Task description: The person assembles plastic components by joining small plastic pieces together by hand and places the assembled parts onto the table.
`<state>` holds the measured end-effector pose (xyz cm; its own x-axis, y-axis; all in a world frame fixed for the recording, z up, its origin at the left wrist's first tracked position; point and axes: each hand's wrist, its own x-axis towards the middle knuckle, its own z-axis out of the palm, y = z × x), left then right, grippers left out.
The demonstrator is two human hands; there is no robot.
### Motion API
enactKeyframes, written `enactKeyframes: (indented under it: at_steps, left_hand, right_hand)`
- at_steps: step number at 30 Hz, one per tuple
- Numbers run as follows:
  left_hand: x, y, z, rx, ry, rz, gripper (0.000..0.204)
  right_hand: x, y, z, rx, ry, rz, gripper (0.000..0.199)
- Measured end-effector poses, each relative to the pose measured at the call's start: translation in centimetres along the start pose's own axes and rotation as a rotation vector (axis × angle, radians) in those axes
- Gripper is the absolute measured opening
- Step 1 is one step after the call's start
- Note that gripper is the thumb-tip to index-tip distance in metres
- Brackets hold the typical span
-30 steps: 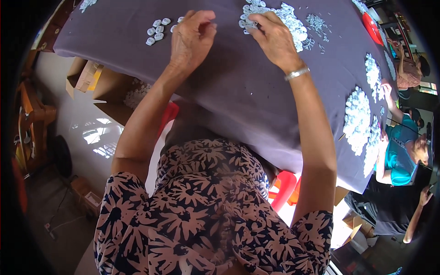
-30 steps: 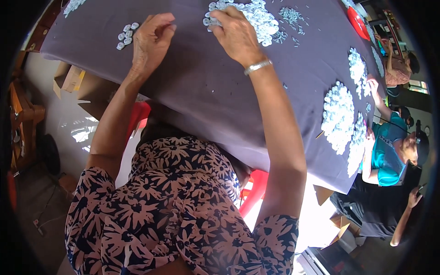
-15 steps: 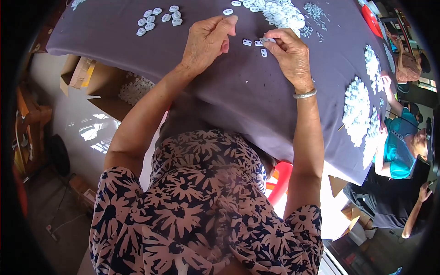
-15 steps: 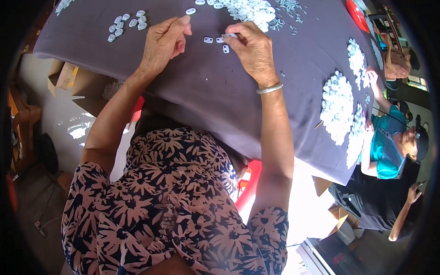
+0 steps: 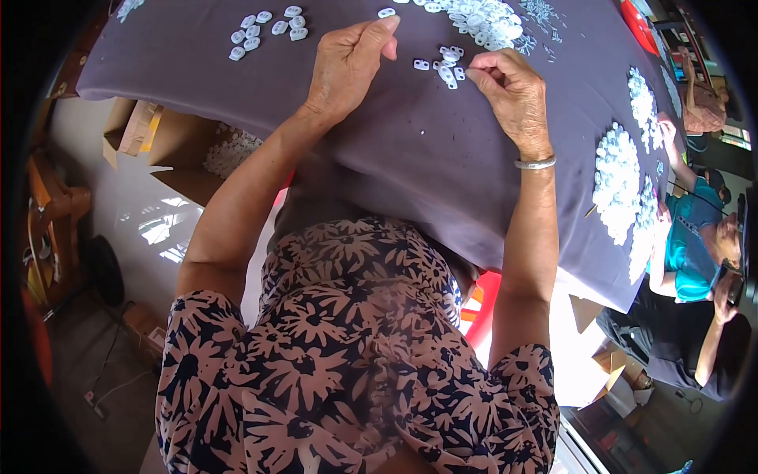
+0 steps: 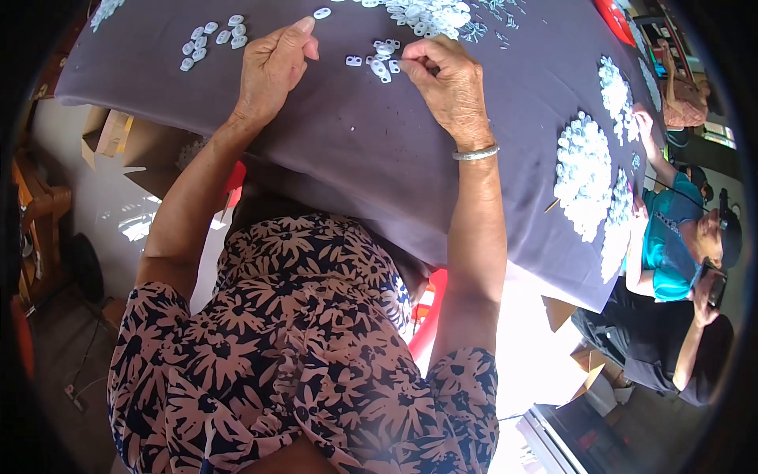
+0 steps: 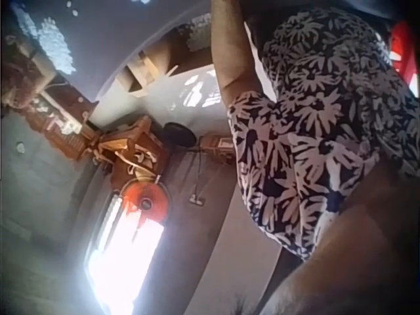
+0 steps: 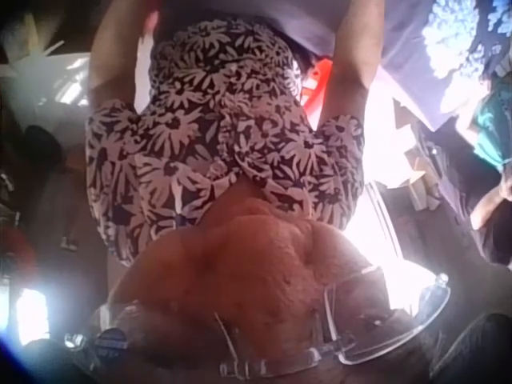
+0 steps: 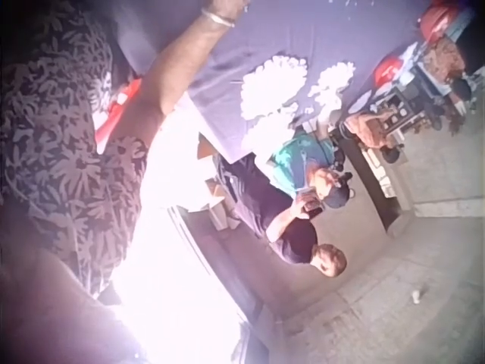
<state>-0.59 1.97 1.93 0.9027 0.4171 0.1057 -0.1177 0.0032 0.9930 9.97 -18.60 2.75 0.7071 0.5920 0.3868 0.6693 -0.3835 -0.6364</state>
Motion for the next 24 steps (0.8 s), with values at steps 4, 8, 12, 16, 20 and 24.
enactKeyframes:
  at_steps: [4, 8, 12, 16, 20, 24]
  left_hand:
    - [0.2, 0.0, 0.0, -0.051, -0.026, -0.009, 0.042]
    - [0.1, 0.0, 0.1, 0.024, 0.016, 0.05, 0.041]
    - [0.1, -0.4, 0.3, 0.154, -0.062, 0.082, 0.026]
    - [0.1, -1.2, 0.5, 0.169, -0.084, 0.163, 0.012]
    - [0.0, -1.6, 1.1, 0.073, -0.109, 0.263, 0.012]
    - [-0.8, -1.2, 1.8, 0.067, -0.198, 0.29, 0.018]
  right_hand:
    - [0.0, 0.1, 0.5, -0.106, -0.057, -0.164, 0.016]
    - [0.1, -0.2, 0.8, -0.105, -0.099, -0.027, 0.016]
    - [0.0, -0.3, 0.7, -0.137, -0.104, -0.115, 0.017]
    - [-0.1, -1.1, 0.8, -0.152, -0.093, -0.136, 0.018]
    - [-0.3, -1.6, 1.2, 0.027, -0.038, -0.058, 0.014]
    - [-0.4, -1.5, 1.1, 0.446, -0.061, 0.094, 0.01]
